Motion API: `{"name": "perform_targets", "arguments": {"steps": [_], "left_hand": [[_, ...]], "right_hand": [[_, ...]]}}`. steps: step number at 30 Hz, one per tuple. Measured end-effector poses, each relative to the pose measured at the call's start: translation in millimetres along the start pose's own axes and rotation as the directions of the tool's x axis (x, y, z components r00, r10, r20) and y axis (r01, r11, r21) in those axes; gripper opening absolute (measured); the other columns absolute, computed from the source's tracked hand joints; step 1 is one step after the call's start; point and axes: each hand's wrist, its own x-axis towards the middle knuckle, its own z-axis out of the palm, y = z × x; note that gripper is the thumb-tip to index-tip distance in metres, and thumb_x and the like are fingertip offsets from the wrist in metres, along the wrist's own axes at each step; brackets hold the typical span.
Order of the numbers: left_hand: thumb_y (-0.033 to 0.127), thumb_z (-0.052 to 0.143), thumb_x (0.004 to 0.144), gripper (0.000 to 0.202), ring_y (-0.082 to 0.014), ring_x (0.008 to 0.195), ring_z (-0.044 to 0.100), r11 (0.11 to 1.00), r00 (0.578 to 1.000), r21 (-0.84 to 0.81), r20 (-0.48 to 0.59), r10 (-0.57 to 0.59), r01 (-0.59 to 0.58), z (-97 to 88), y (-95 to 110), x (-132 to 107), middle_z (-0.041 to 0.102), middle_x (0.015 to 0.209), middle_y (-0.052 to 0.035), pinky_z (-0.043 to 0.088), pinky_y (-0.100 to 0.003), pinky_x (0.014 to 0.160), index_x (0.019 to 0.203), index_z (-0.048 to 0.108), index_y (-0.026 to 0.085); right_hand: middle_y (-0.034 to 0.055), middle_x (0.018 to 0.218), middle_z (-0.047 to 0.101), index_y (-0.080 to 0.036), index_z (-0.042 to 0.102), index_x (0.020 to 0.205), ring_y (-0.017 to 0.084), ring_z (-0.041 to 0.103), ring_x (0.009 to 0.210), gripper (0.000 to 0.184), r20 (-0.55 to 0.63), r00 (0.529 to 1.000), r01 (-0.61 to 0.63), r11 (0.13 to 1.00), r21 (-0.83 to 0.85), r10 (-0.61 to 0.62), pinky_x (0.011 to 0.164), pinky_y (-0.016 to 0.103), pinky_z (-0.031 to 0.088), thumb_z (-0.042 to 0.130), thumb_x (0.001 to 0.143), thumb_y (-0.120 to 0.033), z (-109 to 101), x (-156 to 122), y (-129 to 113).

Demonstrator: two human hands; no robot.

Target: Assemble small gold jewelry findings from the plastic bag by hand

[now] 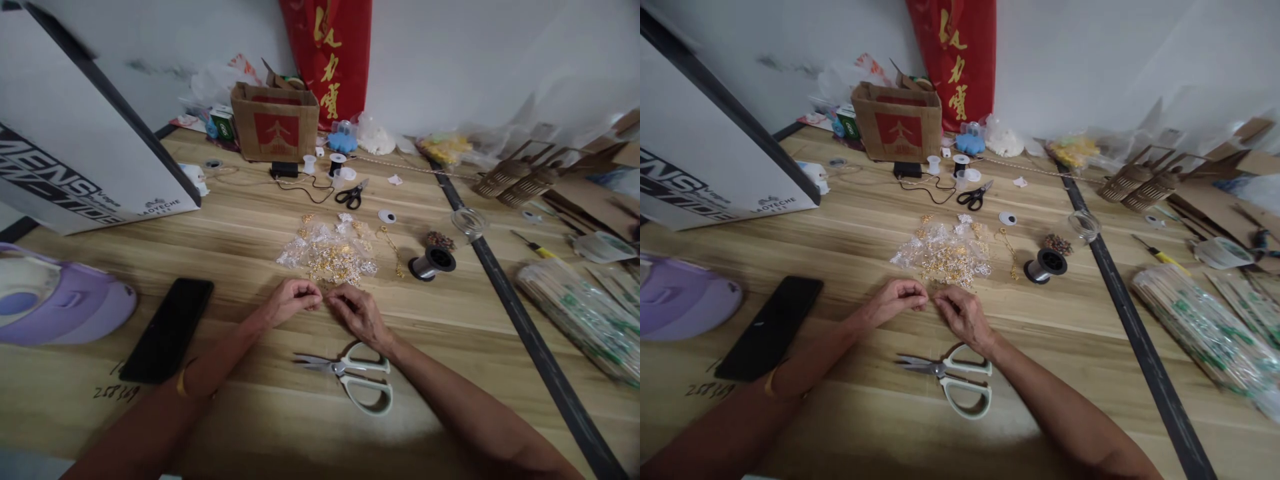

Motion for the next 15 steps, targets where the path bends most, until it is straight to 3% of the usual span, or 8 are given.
{"name": "perform_targets", "arguments": {"steps": [15], "left_hand": [[0.027,0.062,0.077,0.016,-0.0091,0.061,0.056,1.000,1.000,0.016,0.022,0.007,-0.008,-1.3,-5.6,1.4,0.062,0.065,-0.0006,0.044,-0.020,0.060,0.075,0.061,0.011]], "right_hand": [[0.0044,0.078,0.063,-0.018,0.062,0.089,0.014,0.057,0.070,0.016,0.042,0.999,0.008,0.997,-0.074,-0.005,0.065,0.025,0.045,0.047,0.091,-0.023,2.1,-2.3,1.8]]}}
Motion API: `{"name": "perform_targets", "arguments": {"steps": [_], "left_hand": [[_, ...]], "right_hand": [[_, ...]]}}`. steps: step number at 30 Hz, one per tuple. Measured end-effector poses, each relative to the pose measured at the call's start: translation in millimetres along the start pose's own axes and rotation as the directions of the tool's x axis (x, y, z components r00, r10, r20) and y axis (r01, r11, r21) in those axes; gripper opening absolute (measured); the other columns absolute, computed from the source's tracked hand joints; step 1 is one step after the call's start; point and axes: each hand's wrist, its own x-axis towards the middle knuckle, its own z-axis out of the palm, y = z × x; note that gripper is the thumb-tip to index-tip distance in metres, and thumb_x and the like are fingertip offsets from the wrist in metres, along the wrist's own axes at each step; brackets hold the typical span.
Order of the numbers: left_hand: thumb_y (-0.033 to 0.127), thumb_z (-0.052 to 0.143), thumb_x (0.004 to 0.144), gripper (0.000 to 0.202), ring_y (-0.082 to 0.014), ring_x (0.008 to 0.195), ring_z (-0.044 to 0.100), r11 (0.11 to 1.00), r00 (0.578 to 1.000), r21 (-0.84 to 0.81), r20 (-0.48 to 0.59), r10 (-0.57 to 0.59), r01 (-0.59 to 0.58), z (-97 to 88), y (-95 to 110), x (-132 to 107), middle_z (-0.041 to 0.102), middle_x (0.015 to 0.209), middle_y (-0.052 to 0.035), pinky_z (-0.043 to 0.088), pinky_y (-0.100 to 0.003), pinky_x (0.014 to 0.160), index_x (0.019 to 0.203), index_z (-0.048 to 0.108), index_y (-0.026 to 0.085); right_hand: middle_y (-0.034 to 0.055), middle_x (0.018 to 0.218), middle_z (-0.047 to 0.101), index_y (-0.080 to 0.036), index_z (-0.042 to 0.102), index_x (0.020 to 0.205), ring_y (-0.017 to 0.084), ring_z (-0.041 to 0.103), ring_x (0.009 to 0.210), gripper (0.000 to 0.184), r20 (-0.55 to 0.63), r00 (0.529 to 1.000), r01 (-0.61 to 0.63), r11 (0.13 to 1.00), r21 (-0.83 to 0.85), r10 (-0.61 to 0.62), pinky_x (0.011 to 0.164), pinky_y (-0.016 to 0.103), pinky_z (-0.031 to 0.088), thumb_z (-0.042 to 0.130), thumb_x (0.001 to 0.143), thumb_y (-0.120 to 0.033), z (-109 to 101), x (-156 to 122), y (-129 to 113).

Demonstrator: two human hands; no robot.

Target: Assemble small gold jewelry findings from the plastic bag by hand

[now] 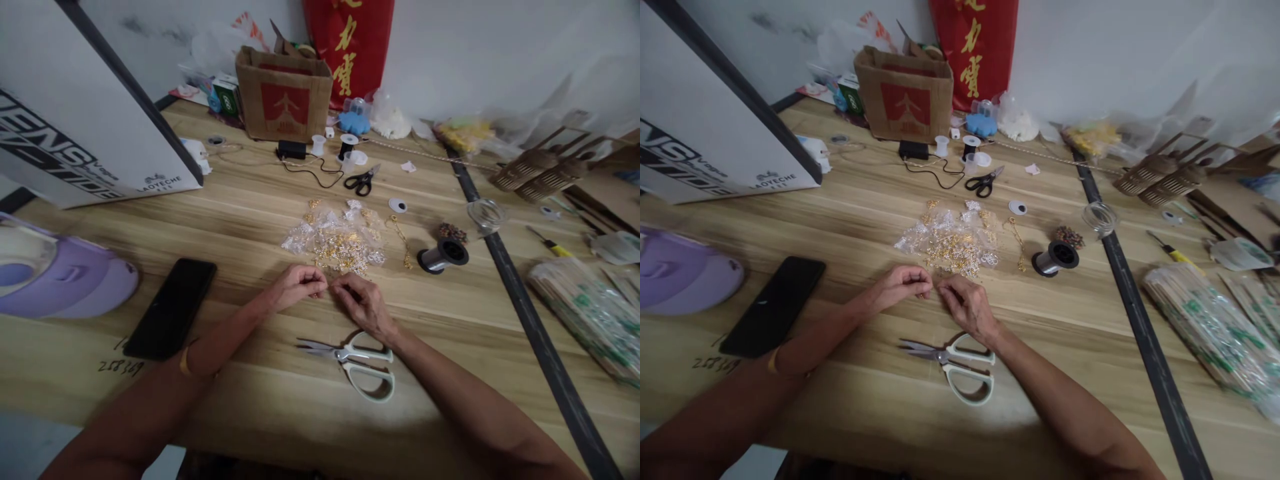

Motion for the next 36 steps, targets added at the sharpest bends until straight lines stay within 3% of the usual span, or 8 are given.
{"name": "perform_targets", "arguments": {"steps": [13,36], "left_hand": [[0.035,0.066,0.074,0.024,-0.0092,0.061,0.055,0.998,1.000,-0.050,0.011,-0.026,0.026,-0.2,0.3,1.6,0.061,0.064,-0.0007,0.045,-0.021,0.061,0.074,0.060,0.011],[0.034,0.066,0.074,0.024,-0.0094,0.061,0.055,0.998,0.999,-0.050,0.020,-0.027,0.028,0.3,3.3,1.0,0.061,0.065,-0.0009,0.045,-0.021,0.062,0.074,0.060,0.011]], "right_hand": [[0.0036,0.074,0.062,-0.017,0.062,0.085,0.014,0.055,0.065,0.017,-0.023,0.999,-0.027,1.000,0.002,0.027,0.062,0.024,0.043,0.047,0.090,-0.025,-1.1,0.5,-1.6],[0.0030,0.075,0.061,-0.017,0.061,0.085,0.014,0.055,0.067,0.015,-0.002,1.000,-0.006,1.000,0.016,0.006,0.065,0.024,0.043,0.048,0.090,-0.021,-1.5,0.7,-2.7]]}}
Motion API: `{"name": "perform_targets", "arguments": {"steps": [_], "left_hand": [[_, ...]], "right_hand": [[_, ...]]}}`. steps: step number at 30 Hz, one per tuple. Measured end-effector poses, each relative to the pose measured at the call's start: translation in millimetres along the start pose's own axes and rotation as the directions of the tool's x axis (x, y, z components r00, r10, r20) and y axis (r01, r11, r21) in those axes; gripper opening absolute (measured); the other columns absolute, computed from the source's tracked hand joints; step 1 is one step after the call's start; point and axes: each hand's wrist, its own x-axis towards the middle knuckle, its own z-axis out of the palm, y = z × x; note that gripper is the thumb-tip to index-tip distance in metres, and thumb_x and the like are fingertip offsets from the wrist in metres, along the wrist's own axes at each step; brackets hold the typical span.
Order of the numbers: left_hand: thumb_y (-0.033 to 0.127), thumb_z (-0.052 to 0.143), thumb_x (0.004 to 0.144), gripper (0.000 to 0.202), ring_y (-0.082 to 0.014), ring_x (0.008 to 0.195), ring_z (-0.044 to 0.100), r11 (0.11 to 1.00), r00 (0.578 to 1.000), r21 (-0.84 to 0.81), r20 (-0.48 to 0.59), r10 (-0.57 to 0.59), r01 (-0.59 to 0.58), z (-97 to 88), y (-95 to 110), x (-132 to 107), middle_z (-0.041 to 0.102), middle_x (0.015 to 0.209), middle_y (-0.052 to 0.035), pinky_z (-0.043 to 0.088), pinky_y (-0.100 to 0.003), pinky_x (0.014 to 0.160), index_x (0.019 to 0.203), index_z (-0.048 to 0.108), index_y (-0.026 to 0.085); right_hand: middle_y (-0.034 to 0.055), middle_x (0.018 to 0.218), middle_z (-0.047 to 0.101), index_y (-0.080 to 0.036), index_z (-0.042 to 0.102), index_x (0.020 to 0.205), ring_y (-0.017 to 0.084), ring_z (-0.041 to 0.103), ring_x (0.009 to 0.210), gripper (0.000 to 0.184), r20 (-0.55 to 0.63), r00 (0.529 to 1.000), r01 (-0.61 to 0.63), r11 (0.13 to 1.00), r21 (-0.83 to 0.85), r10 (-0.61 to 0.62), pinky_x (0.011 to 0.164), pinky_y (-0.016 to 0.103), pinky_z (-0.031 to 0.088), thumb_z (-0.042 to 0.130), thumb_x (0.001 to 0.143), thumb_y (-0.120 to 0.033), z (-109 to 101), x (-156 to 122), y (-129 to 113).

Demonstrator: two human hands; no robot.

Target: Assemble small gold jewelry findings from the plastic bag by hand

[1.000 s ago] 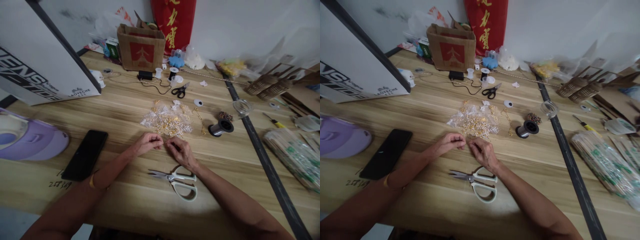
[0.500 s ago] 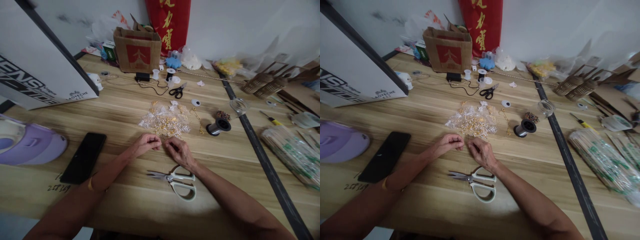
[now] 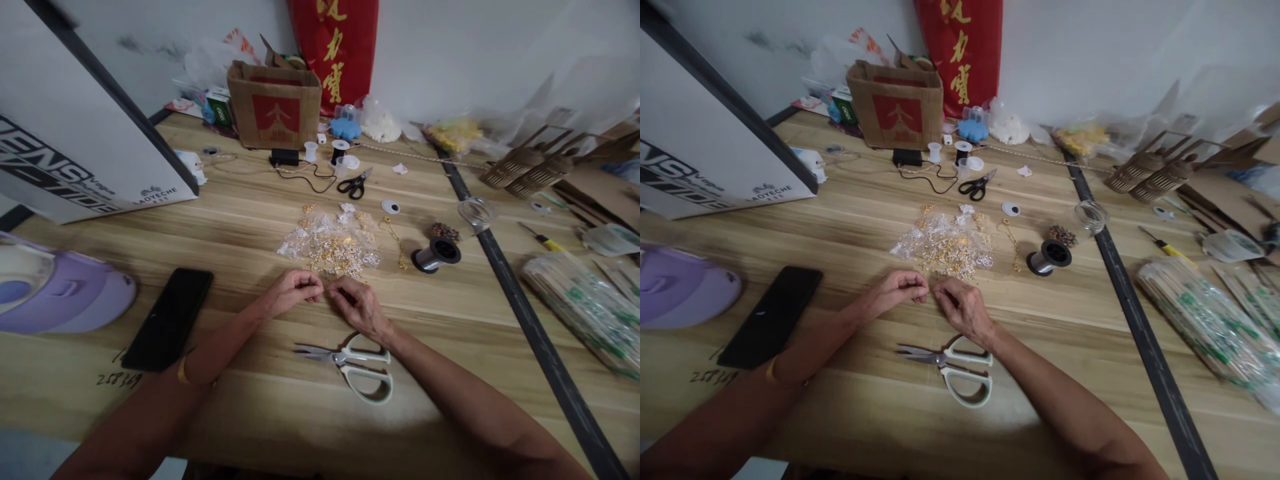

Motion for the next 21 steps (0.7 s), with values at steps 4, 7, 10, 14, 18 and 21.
{"name": "perform_targets", "arguments": {"steps": [4,7,10,14,18,21], "left_hand": [[0.034,0.065,0.075,0.024,-0.0095,0.062,0.055,1.000,1.000,0.016,0.007,-0.001,0.001,-0.8,-1.4,0.3,0.062,0.065,-0.0014,0.045,-0.021,0.062,0.075,0.061,0.011],[0.034,0.065,0.075,0.023,-0.0098,0.062,0.056,0.999,1.000,0.032,0.005,-0.005,0.005,-1.0,-1.0,0.0,0.062,0.066,-0.0016,0.045,-0.021,0.062,0.076,0.061,0.011],[0.033,0.064,0.075,0.022,-0.0101,0.063,0.056,0.999,1.000,0.044,0.004,-0.004,0.004,-0.8,0.2,-0.2,0.063,0.066,-0.0017,0.045,-0.021,0.062,0.077,0.062,0.011],[0.033,0.064,0.075,0.021,-0.0102,0.062,0.055,0.998,1.000,0.054,0.008,-0.029,0.029,0.8,3.6,-0.6,0.062,0.066,-0.0012,0.044,-0.021,0.060,0.076,0.061,0.012],[0.031,0.062,0.075,0.020,-0.0100,0.063,0.053,0.996,1.000,0.090,0.003,-0.012,0.012,2.0,4.8,-1.2,0.060,0.065,-0.0008,0.043,-0.021,0.062,0.074,0.060,0.012],[0.032,0.060,0.077,0.020,-0.0101,0.064,0.052,0.993,1.000,0.118,0.006,0.009,-0.010,1.7,3.4,-1.0,0.059,0.066,-0.0008,0.043,-0.022,0.063,0.074,0.060,0.012]], "right_hand": [[0.0030,0.075,0.061,-0.017,0.061,0.085,0.013,0.055,0.067,0.014,0.007,1.000,0.003,1.000,0.010,-0.004,0.064,0.024,0.043,0.048,0.090,-0.021,-0.2,0.1,-0.8],[0.0032,0.075,0.061,-0.018,0.062,0.086,0.014,0.056,0.068,0.015,0.004,1.000,0.007,1.000,0.023,-0.007,0.065,0.025,0.044,0.048,0.090,-0.023,-0.2,0.6,-1.5],[0.0030,0.075,0.061,-0.018,0.062,0.086,0.014,0.055,0.067,0.015,0.003,1.000,0.010,0.999,0.040,-0.010,0.064,0.025,0.044,0.048,0.090,-0.024,-0.1,0.7,-1.3],[0.0031,0.074,0.061,-0.017,0.061,0.086,0.013,0.055,0.067,0.014,0.016,1.000,0.005,0.999,0.044,-0.006,0.063,0.024,0.043,0.049,0.089,-0.023,-0.1,0.4,-0.3],[0.0031,0.073,0.060,-0.017,0.060,0.085,0.013,0.054,0.065,0.015,0.027,1.000,-0.007,0.999,0.039,0.006,0.062,0.025,0.043,0.048,0.090,-0.024,0.2,0.5,-0.1],[0.0031,0.073,0.061,-0.018,0.060,0.085,0.014,0.054,0.065,0.016,0.017,1.000,0.003,0.999,0.039,-0.004,0.062,0.025,0.043,0.047,0.091,-0.026,0.5,0.7,-0.4]]}}
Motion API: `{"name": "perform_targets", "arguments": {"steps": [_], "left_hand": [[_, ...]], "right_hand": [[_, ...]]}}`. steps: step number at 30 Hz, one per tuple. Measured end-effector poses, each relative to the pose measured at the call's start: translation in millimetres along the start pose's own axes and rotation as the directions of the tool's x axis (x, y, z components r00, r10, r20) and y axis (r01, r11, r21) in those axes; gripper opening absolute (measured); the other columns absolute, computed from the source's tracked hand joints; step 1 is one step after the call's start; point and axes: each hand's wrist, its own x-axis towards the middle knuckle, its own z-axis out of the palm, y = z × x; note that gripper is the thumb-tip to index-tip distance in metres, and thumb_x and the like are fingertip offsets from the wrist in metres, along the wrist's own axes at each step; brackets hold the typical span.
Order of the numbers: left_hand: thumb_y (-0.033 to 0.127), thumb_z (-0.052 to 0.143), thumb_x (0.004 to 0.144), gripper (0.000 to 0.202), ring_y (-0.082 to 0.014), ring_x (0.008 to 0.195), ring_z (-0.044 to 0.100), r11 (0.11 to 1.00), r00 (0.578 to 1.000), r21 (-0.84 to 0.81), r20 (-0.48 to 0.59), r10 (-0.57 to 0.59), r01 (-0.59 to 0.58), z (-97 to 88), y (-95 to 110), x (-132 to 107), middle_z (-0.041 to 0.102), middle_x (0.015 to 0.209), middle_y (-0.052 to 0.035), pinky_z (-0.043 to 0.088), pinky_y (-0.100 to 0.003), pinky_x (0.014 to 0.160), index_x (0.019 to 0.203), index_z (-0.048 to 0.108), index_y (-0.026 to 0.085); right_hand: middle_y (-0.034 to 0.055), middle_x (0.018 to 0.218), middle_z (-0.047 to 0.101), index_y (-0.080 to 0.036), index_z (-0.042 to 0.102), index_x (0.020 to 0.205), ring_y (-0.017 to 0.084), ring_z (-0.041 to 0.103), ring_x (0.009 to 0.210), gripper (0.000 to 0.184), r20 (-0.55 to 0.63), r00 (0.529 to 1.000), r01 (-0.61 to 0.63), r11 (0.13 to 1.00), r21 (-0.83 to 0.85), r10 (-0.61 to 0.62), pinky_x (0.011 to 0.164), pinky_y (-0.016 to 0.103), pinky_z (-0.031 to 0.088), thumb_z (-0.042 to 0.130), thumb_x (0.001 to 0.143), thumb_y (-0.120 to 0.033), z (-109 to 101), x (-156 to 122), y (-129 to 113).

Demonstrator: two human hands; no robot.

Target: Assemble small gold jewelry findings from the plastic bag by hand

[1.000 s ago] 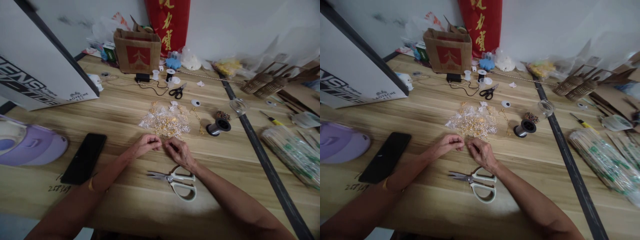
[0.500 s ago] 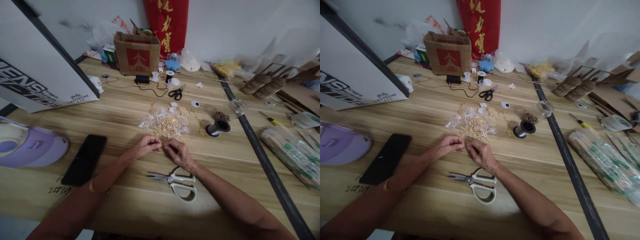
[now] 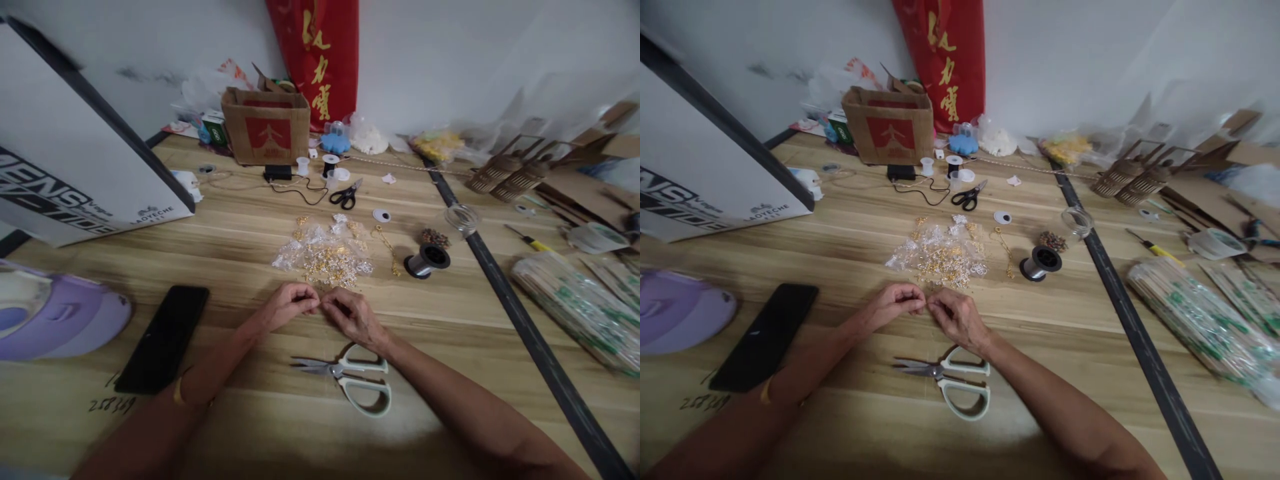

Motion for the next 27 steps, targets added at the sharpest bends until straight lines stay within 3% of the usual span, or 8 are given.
{"name": "perform_targets", "arguments": {"steps": [16,27], "left_hand": [[0.027,0.059,0.077,0.015,-0.0106,0.064,0.052,0.995,1.000,0.095,-0.013,0.007,-0.006,0.6,3.7,-1.9,0.059,0.067,-0.0011,0.041,-0.021,0.061,0.072,0.059,0.012],[0.026,0.058,0.077,0.015,-0.0103,0.064,0.051,0.996,1.000,0.083,-0.017,0.013,-0.012,1.4,2.6,-1.9,0.058,0.067,-0.0007,0.040,-0.020,0.060,0.073,0.059,0.012]], "right_hand": [[0.0032,0.072,0.062,-0.018,0.062,0.086,0.014,0.055,0.064,0.017,0.002,1.000,-0.017,1.000,0.004,0.017,0.061,0.024,0.044,0.049,0.090,-0.027,-0.7,-0.7,-0.2],[0.0043,0.082,0.067,-0.017,0.063,0.095,0.013,0.062,0.072,0.013,-0.006,1.000,-0.009,0.998,0.064,0.009,0.068,0.023,0.047,0.054,0.089,-0.023,1.2,-0.8,1.4]]}}
